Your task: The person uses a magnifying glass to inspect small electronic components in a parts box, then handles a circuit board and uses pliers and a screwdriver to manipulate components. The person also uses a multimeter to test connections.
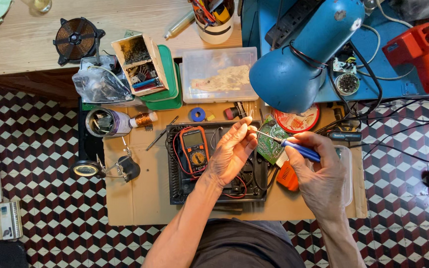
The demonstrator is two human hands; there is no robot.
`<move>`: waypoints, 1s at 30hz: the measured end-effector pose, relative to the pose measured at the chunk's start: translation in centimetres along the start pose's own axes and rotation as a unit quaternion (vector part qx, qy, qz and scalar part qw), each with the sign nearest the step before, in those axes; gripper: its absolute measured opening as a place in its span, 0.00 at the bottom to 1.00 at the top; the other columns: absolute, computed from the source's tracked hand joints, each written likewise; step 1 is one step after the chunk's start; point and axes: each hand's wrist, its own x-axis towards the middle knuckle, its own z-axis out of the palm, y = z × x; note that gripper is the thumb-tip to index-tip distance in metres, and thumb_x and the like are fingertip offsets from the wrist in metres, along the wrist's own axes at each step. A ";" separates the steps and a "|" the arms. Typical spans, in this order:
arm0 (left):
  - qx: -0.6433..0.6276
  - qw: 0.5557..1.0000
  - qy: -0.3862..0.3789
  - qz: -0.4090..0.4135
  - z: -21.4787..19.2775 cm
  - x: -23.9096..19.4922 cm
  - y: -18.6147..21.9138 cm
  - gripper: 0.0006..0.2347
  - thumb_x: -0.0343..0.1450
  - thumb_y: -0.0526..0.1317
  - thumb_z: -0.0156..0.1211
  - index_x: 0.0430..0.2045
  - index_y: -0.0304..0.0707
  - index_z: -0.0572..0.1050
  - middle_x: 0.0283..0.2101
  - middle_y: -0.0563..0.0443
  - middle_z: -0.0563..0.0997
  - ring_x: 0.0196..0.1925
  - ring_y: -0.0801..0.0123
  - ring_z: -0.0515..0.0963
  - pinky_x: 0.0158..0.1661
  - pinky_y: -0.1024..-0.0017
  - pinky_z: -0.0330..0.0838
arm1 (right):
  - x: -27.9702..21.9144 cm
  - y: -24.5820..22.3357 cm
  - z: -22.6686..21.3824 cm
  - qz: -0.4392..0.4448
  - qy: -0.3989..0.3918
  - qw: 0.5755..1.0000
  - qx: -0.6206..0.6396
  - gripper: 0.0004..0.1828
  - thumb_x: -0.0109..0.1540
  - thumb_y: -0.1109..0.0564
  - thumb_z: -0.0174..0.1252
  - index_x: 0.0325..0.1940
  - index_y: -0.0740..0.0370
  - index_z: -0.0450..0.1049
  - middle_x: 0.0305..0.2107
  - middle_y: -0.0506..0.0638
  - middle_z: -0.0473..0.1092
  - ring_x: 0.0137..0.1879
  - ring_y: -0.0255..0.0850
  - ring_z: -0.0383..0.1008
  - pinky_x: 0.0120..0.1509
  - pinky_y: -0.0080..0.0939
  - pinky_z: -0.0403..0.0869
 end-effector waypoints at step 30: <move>0.125 0.992 0.007 0.004 0.0 -0.2 0.6 0.11 0.76 0.36 0.60 0.50 0.30 0.75 0.46 0.43 0.83 0.43 0.71 0.83 0.49 0.76 0.80 | 0.9 -1.3 -1.0 -0.020 -0.051 0.994 -0.098 0.12 0.65 0.60 0.62 0.53 0.62 0.74 0.43 0.49 0.78 0.48 0.35 0.79 0.53 0.35 0.76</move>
